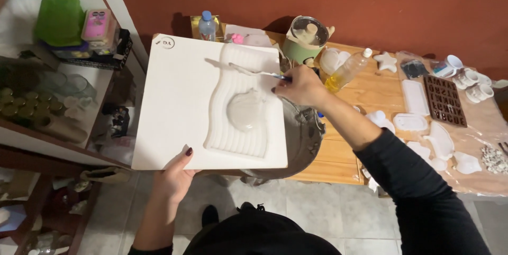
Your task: Filling a wave-patterned tray mold with a white liquid mixture using a spoon.
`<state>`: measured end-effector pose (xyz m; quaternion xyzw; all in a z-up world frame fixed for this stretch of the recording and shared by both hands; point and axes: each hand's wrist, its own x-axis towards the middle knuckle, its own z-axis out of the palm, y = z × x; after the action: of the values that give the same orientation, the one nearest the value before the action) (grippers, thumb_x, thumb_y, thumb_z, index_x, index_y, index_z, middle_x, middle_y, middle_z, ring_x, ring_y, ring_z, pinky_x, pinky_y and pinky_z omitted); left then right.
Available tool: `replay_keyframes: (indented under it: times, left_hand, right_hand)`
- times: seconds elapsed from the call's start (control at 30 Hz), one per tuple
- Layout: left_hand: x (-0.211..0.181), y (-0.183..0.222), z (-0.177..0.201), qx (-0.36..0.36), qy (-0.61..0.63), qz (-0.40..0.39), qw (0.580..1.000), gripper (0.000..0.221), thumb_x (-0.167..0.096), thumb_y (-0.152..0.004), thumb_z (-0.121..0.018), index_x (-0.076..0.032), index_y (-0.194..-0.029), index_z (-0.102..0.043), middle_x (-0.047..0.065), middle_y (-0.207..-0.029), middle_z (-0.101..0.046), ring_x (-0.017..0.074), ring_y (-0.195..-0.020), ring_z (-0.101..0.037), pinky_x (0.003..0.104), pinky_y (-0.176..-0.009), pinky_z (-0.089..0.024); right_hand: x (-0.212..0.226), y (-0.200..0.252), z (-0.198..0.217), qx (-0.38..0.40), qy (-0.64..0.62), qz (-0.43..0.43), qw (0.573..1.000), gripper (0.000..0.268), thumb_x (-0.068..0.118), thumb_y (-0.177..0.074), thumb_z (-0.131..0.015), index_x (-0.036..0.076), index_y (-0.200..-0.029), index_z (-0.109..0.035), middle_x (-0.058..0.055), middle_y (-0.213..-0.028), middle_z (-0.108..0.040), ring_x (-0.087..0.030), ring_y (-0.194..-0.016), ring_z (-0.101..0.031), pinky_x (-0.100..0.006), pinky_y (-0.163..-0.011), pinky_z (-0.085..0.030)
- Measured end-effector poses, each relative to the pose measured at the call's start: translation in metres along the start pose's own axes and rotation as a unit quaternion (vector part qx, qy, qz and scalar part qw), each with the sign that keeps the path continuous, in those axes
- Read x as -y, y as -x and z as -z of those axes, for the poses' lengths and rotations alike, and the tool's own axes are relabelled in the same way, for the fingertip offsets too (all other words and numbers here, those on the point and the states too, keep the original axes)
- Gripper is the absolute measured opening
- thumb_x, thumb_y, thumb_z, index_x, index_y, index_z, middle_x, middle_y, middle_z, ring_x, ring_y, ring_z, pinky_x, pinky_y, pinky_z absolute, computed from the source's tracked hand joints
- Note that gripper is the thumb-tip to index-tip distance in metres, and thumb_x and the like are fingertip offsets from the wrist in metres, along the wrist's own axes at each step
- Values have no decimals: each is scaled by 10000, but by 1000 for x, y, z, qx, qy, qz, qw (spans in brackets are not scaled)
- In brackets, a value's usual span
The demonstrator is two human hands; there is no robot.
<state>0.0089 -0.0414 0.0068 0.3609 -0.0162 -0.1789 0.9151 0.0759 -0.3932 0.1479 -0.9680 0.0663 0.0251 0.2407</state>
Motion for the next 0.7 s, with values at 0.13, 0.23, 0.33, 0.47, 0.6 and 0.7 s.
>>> replay_keyframes:
  times: [0.13,0.23,0.33,0.47,0.6,0.7]
  left_hand:
    - [-7,4,1,-32,-39,22,998,531,-20,-932,-548,-4,-1449,-427,190,-1345,-596,328,-1177,-642,539,-886,-561]
    - [-9,6,2,-29,-45,22,998,545,0,-920,-557,9,-1449,-425,217,-1347,-593,341,-1196,-642,549,-928,-569]
    - [-10,8,-3,-52,-42,39,997,563,-12,-909,-556,-33,-1453,-413,197,-1362,-595,323,-1213,-638,544,-928,-574]
    - [-10,11,-4,-36,-34,6,999,567,-5,-940,-569,-3,-1483,-408,210,-1377,-568,338,-1227,-604,548,-935,-542]
    - [-4,8,8,-30,-36,11,999,569,-10,-938,-562,-9,-1482,-397,217,-1372,-570,347,-1203,-621,556,-898,-563]
    - [-7,9,5,-44,-37,23,998,573,-4,-936,-558,-17,-1485,-394,214,-1385,-565,332,-1208,-625,536,-907,-569]
  right_hand:
    - [-11,1,5,20,-18,-14,1000,311,302,-753,-838,19,-775,-710,-123,-676,-671,-192,-633,-629,-372,-633,-530]
    - [-10,-2,10,25,-6,-20,999,306,295,-758,-834,12,-775,-718,-119,-680,-675,-186,-630,-629,-370,-624,-529]
    - [-15,1,9,30,1,-3,1000,278,292,-744,-830,35,-795,-737,-110,-691,-696,-183,-631,-651,-370,-624,-535]
    - [-25,0,-2,36,18,16,999,264,290,-740,-824,46,-806,-746,-113,-697,-706,-195,-632,-670,-373,-640,-540]
    - [-26,-1,-1,24,33,5,999,296,296,-763,-826,19,-799,-729,-148,-702,-692,-234,-640,-659,-396,-660,-533]
    - [-30,-4,-2,12,23,13,1000,308,295,-762,-830,9,-797,-719,-152,-695,-681,-238,-636,-644,-400,-654,-528]
